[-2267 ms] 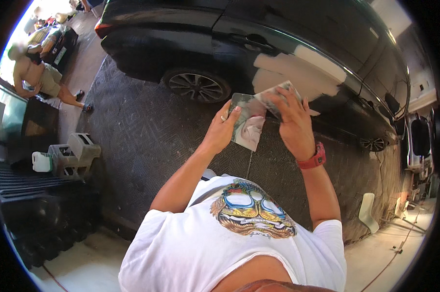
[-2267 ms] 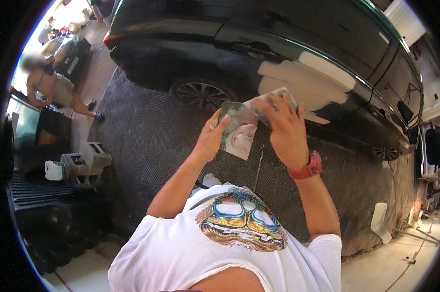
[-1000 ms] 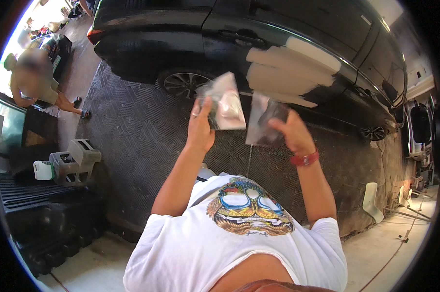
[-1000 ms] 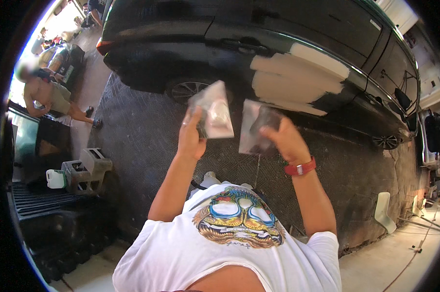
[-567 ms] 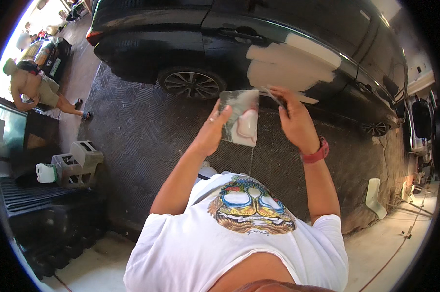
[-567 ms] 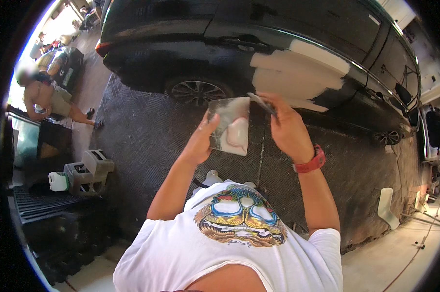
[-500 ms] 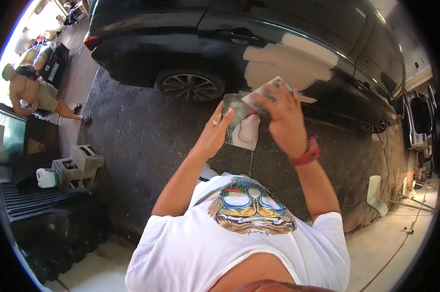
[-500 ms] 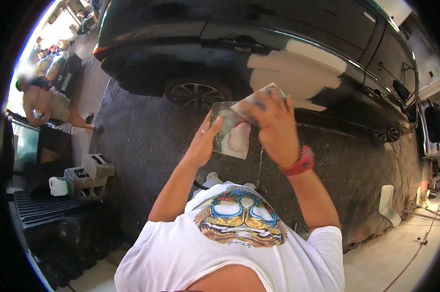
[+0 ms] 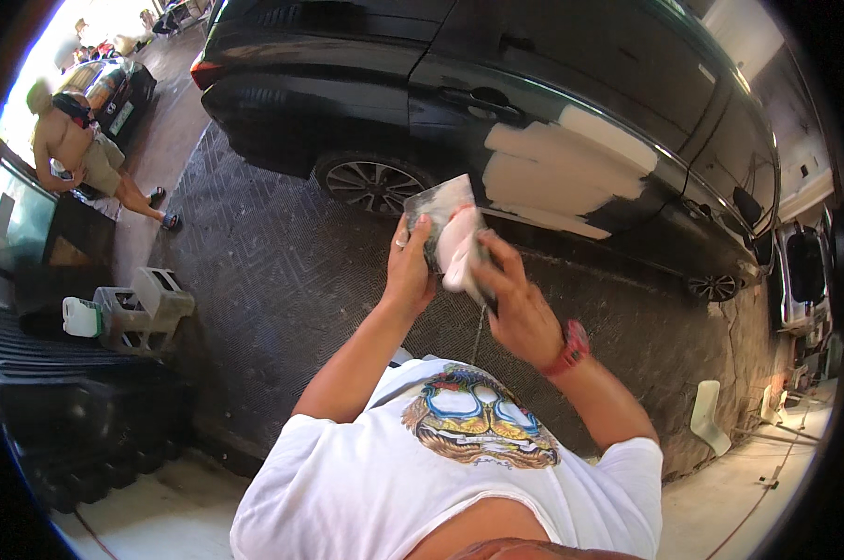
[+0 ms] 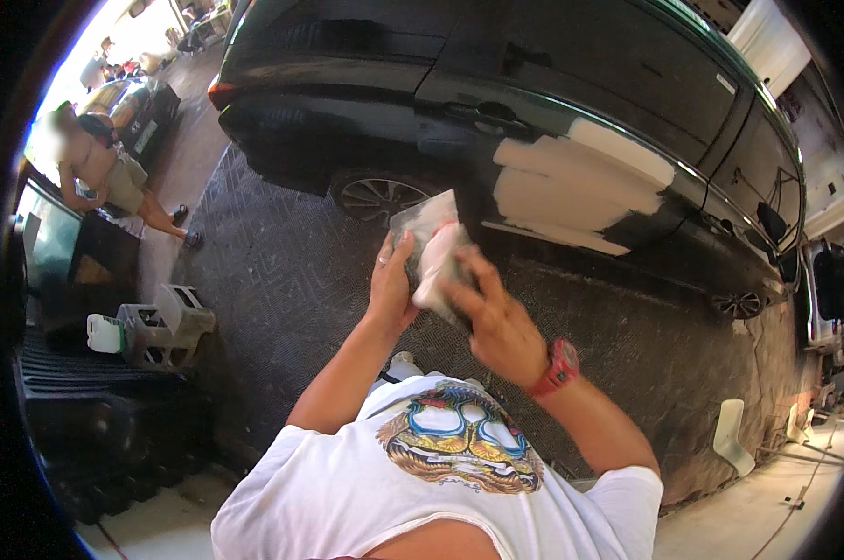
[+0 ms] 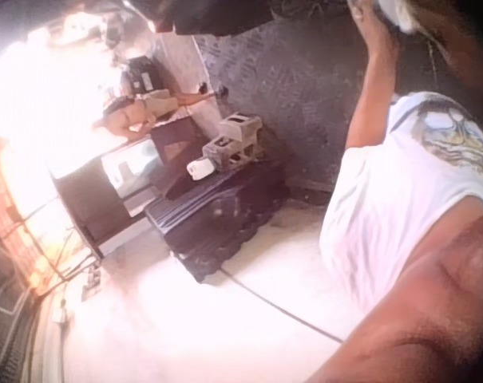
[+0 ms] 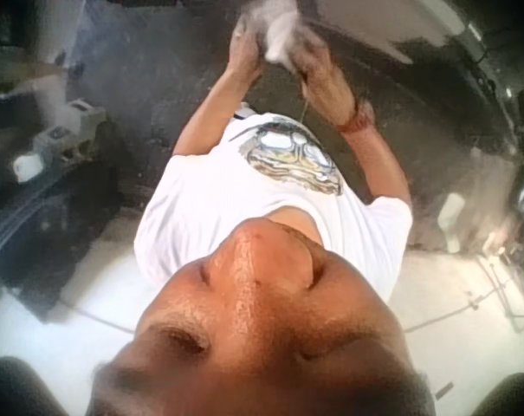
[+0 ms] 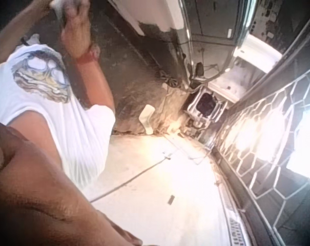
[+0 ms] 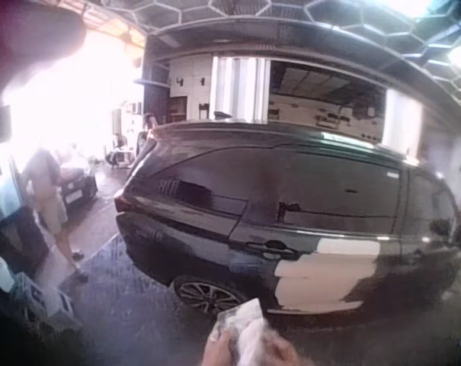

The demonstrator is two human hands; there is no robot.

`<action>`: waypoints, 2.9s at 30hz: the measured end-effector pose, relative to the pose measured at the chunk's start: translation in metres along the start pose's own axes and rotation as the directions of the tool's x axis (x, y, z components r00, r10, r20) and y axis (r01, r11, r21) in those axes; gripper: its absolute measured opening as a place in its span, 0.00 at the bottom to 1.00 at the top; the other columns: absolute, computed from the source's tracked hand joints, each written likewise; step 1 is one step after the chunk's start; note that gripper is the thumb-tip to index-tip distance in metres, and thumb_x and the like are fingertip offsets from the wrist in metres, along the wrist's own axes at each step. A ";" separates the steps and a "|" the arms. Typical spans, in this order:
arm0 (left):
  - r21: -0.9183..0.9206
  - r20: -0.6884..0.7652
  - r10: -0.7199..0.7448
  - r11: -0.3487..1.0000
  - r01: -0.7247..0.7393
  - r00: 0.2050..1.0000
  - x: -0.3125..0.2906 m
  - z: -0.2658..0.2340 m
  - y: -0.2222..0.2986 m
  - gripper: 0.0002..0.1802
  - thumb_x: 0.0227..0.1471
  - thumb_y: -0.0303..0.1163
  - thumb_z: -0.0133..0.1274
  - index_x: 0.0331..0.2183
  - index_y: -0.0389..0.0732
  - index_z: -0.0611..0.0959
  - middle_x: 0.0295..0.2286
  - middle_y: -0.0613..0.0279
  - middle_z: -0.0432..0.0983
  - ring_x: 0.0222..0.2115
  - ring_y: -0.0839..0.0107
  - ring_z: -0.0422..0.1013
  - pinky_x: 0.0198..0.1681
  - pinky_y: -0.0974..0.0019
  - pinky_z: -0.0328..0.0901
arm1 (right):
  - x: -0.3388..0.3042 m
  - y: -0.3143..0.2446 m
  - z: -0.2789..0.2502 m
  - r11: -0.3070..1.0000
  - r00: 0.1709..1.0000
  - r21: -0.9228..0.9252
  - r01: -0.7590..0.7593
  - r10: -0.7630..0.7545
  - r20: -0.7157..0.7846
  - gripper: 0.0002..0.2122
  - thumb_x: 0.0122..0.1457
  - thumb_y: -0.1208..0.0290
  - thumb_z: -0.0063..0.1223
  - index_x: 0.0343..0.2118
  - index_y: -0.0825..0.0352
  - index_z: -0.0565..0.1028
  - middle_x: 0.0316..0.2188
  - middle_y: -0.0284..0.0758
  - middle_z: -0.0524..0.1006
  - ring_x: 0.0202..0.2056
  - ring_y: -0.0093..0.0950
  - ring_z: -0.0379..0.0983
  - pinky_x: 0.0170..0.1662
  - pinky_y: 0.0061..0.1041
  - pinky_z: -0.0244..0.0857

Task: The person mixes a white paste with a dark liquid on a small metal plate using a spatula, then applies the mixture to a patch on the side of a black car. The person repeatedly scrapes and smooths the filler on the plate and the car surface.

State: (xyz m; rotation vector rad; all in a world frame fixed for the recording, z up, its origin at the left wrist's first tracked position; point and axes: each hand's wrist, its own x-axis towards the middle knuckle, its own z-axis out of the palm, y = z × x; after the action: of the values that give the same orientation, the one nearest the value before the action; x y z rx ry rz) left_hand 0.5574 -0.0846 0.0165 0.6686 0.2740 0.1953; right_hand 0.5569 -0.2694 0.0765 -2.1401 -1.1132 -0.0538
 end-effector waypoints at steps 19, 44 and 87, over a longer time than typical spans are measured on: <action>0.160 -0.213 0.247 0.963 -0.215 0.945 -0.001 -0.011 0.007 0.29 0.66 0.42 0.49 0.62 0.40 0.67 0.57 0.56 0.69 0.58 0.66 0.64 0.63 0.59 0.57 | -0.006 0.037 0.001 0.471 0.817 0.685 -0.555 0.463 0.344 0.26 0.59 0.80 0.54 0.62 0.70 0.66 0.51 0.35 0.77 0.51 0.23 0.72 0.59 0.28 0.64; 0.493 -0.181 0.354 0.840 -0.227 0.917 -0.003 -0.034 -0.021 0.30 0.69 0.44 0.43 0.62 0.32 0.66 0.53 0.51 0.73 0.53 0.66 0.68 0.59 0.66 0.60 | -0.001 -0.008 0.001 0.856 0.978 -0.501 0.129 -0.026 0.208 0.21 0.52 0.81 0.53 0.49 0.54 0.80 0.58 0.36 0.72 0.64 0.45 0.60 0.68 0.63 0.39; 0.490 0.069 -0.037 0.872 -0.001 0.997 -0.010 -0.027 -0.001 0.38 0.67 0.50 0.46 0.66 0.34 0.58 0.62 0.50 0.63 0.63 0.63 0.58 0.66 0.62 0.53 | 0.032 0.021 -0.024 0.954 0.981 -0.277 -0.113 0.062 -0.186 0.25 0.49 0.87 0.49 0.51 0.60 0.77 0.54 0.40 0.73 0.59 0.41 0.66 0.65 0.44 0.54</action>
State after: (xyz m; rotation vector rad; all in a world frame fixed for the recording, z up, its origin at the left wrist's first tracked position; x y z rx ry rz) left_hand 0.5401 -0.0727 -0.0027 1.1776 0.2579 0.0792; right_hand 0.5988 -0.2689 0.0934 -2.3842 -0.9524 -0.3774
